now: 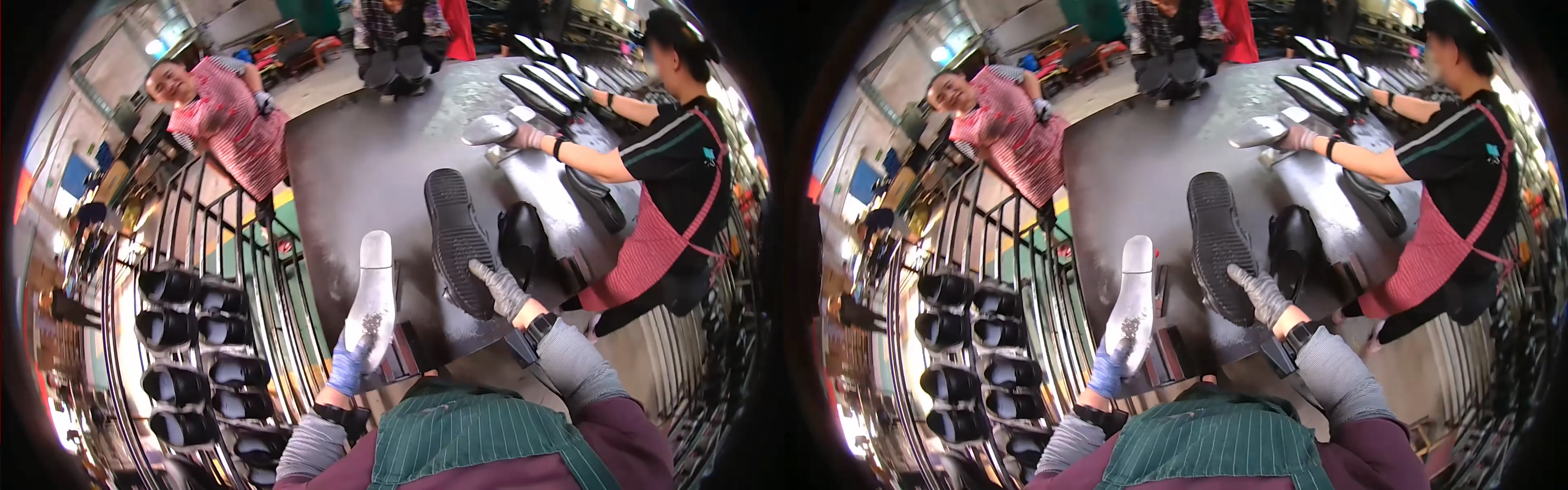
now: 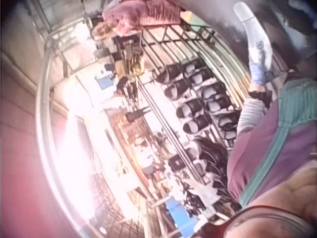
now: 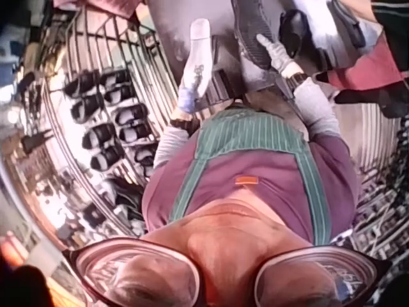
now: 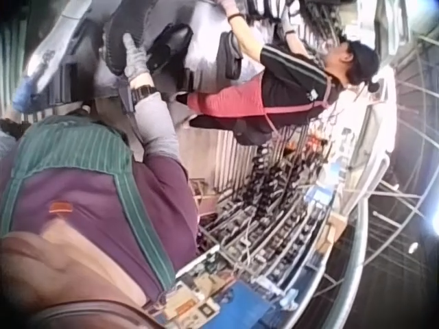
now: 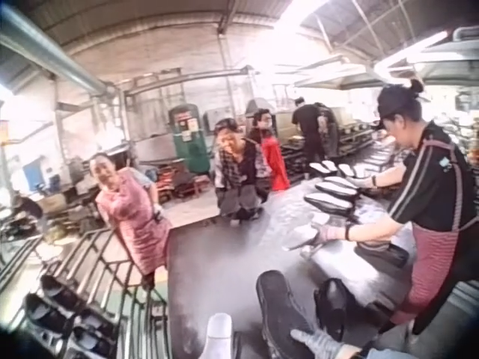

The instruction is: The recorder is assembling and inspecting shoes, handling soles and uppers at a factory workstation.

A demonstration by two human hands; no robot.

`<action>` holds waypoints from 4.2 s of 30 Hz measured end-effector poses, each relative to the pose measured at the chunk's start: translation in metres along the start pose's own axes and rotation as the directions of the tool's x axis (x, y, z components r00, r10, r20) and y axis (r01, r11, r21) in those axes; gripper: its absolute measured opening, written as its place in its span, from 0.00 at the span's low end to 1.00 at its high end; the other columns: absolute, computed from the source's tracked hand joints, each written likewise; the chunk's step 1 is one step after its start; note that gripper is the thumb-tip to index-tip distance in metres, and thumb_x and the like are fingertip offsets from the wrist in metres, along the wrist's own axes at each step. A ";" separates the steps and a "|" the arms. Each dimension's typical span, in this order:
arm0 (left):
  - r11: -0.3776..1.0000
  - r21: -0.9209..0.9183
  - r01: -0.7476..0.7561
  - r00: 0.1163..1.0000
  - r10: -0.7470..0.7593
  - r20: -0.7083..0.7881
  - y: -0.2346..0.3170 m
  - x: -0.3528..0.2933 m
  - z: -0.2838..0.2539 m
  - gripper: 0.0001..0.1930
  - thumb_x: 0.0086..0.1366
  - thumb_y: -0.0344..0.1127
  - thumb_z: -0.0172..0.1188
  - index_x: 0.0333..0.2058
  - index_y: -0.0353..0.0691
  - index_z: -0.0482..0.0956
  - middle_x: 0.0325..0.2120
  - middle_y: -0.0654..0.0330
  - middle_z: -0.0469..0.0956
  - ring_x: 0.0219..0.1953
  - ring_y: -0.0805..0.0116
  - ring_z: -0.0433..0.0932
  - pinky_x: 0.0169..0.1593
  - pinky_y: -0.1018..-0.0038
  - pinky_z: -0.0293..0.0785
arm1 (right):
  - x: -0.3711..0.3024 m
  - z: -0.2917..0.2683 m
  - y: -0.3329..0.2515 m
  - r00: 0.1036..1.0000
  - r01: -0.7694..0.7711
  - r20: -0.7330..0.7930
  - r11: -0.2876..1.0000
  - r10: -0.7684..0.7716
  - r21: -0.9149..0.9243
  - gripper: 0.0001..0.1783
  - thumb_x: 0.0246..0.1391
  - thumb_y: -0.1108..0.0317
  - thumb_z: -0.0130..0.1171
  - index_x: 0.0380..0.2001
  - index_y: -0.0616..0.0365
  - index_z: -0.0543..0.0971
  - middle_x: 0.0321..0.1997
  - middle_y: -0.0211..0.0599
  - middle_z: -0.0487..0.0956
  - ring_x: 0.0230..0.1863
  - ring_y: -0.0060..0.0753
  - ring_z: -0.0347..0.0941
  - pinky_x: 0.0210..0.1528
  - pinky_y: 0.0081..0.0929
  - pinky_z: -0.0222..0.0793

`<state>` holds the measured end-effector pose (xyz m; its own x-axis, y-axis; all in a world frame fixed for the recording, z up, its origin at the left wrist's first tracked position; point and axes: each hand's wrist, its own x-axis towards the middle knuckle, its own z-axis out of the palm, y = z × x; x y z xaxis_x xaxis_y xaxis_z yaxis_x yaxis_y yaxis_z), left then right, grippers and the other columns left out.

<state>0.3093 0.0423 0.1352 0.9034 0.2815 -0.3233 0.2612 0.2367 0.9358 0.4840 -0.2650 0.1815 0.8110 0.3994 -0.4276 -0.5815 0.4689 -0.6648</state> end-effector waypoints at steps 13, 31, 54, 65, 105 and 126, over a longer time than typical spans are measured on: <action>0.818 0.575 -0.010 0.807 -0.333 0.487 0.111 0.267 0.109 0.34 0.58 0.53 0.63 0.52 0.30 0.70 0.28 0.54 0.80 0.20 0.65 0.80 0.18 0.75 0.73 | -0.102 -0.034 0.024 0.991 0.134 0.036 0.895 -0.131 -0.425 0.48 0.52 0.61 0.66 0.69 0.58 0.50 0.70 0.37 0.58 0.70 0.30 0.50 0.71 0.30 0.44; 0.978 0.080 -0.192 0.944 0.162 0.286 0.078 0.147 0.111 0.14 0.65 0.35 0.56 0.46 0.34 0.79 0.40 0.60 0.79 0.43 0.72 0.74 0.50 0.75 0.69 | -0.046 -0.064 -0.024 0.959 -0.151 -0.196 0.218 -0.202 -0.964 0.29 0.52 0.44 0.62 0.42 0.60 0.82 0.36 0.46 0.82 0.38 0.35 0.78 0.43 0.32 0.71; 0.722 0.677 -0.146 0.981 0.016 0.195 0.063 0.058 0.027 0.27 0.65 0.54 0.55 0.48 0.34 0.76 0.41 0.48 0.80 0.46 0.56 0.78 0.51 0.65 0.71 | -0.066 0.042 0.114 0.871 -0.017 0.235 0.504 0.432 -0.864 0.36 0.57 0.46 0.59 0.60 0.61 0.67 0.57 0.39 0.73 0.56 0.33 0.68 0.60 0.29 0.61; 0.997 -0.044 0.070 0.929 -0.049 0.366 0.046 0.061 0.017 0.20 0.71 0.45 0.45 0.52 0.38 0.74 0.49 0.62 0.76 0.51 0.73 0.70 0.60 0.73 0.62 | 0.027 0.122 0.119 0.922 0.201 0.387 0.850 0.004 -0.487 0.17 0.56 0.64 0.61 0.48 0.55 0.78 0.46 0.27 0.78 0.49 0.23 0.70 0.55 0.23 0.63; 0.916 -0.387 -0.102 0.932 -0.048 -0.360 -0.041 -0.185 0.084 0.36 0.57 0.35 0.67 0.61 0.40 0.57 0.45 0.51 0.74 0.43 0.59 0.77 0.41 0.65 0.80 | -0.096 -0.027 0.027 0.582 0.465 0.651 -0.457 -0.488 -0.758 0.16 0.38 0.55 0.70 0.25 0.54 0.78 0.30 0.39 0.77 0.41 0.47 0.72 0.55 0.45 0.60; 0.939 0.257 0.229 0.743 -0.339 0.577 0.089 0.168 0.098 0.35 0.56 0.43 0.68 0.58 0.36 0.62 0.40 0.54 0.77 0.33 0.64 0.80 0.32 0.68 0.81 | -0.068 -0.087 0.056 0.941 -0.047 0.030 -0.218 -0.337 -0.975 0.22 0.42 0.45 0.67 0.24 0.53 0.80 0.28 0.39 0.78 0.37 0.45 0.74 0.43 0.39 0.70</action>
<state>0.5180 0.0200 0.1781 0.7786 -0.4083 -0.4766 0.5395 0.0477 0.8406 0.4021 -0.3350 0.1201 0.9572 0.2415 -0.1598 0.1521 -0.8888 -0.4324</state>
